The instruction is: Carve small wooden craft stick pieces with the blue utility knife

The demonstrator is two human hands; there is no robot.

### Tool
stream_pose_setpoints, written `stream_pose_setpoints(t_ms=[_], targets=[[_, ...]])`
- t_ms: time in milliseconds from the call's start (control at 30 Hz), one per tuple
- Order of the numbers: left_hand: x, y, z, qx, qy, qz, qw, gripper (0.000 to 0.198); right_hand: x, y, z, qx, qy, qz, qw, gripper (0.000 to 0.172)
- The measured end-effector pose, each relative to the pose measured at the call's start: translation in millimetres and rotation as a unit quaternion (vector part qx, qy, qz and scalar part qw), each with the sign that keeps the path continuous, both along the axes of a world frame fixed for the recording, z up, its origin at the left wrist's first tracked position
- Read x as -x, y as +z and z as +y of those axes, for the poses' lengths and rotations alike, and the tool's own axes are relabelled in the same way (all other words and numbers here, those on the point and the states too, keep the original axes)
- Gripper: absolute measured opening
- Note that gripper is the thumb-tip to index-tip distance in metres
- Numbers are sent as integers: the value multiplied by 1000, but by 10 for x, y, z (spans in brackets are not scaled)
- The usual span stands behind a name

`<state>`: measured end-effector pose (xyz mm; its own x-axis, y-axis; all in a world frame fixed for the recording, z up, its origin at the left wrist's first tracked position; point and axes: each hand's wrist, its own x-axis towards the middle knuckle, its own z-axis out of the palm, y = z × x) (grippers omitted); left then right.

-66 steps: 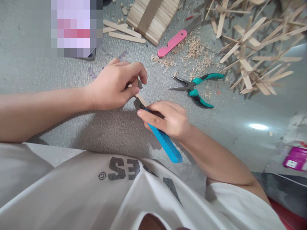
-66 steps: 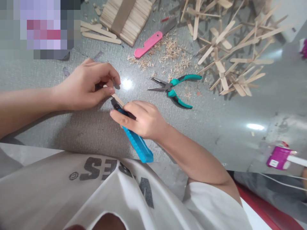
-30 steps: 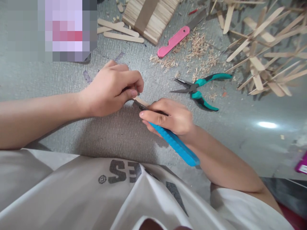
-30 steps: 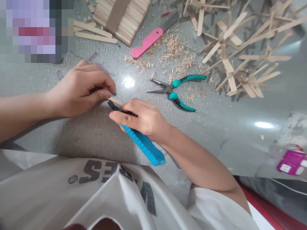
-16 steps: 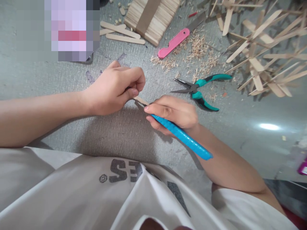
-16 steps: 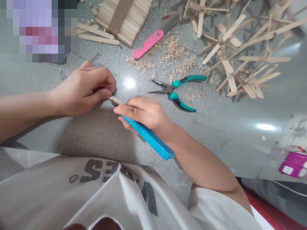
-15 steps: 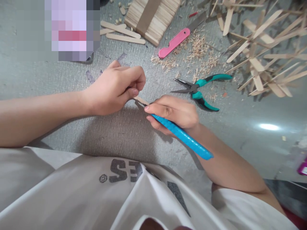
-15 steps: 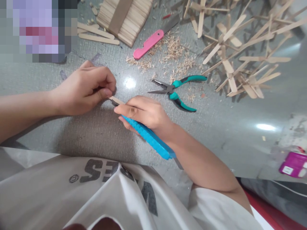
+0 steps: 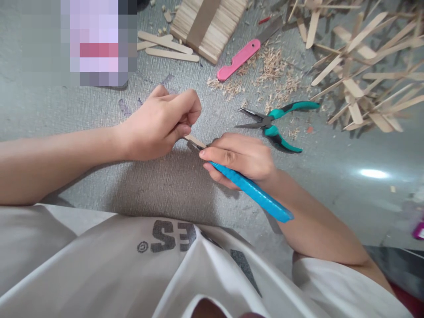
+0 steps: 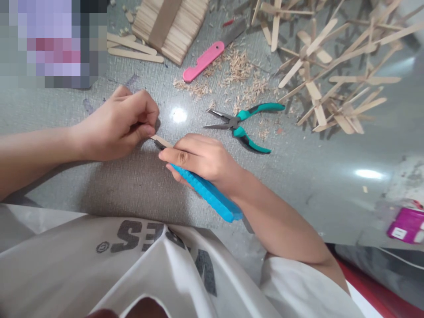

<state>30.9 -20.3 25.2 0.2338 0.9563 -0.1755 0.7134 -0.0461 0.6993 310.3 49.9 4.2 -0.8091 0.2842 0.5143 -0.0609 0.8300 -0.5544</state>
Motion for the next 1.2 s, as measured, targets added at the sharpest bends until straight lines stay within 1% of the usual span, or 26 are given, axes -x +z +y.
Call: stream_pose_setpoints(t_ms=[100,200,367,500,667,733,800,867,933,1000,1067,1133,1200], targets=[[-21,-15,-8,-19,19,-14,1000,8,-13,-17,11,-29,-3,-18,999,19],[-32,-27,-20,-28,13,-23,999,5,-32,-3,18,-38,-2,-42,998,21],[-32,-10,-17,-4,14,-1,1000,7,-41,15,44,-25,20,-16,999,23],[-33,-2,-12,-3,23,-18,1000,8,-60,28,80,-7,27,-20,999,27],[-32,7,-8,3,32,-25,999,6,-92,55,51,13,30,-54,998,20],[-31,9,-6,2,34,-25,999,5,-102,44,18,21,22,-41,999,19],[-27,7,-4,-3,37,-26,999,6,-106,21,-2,9,20,-14,1000,21],[-22,3,-5,-10,38,-26,999,7,-99,-1,1,-21,16,9,1000,24],[-18,-1,-10,-13,37,-25,999,9,-83,-8,19,-37,26,9,999,26],[-16,-4,-16,-11,36,-22,999,10,-61,6,36,-29,45,-1,999,28],[-17,-4,-21,-10,36,-20,999,12,-37,37,38,-12,50,-11,999,32],[-17,-3,-24,-11,35,-20,999,13,-15,78,19,5,43,-22,999,28],[-17,-2,-24,-9,35,-20,999,12,3,122,-15,55,34,-49,997,13]])
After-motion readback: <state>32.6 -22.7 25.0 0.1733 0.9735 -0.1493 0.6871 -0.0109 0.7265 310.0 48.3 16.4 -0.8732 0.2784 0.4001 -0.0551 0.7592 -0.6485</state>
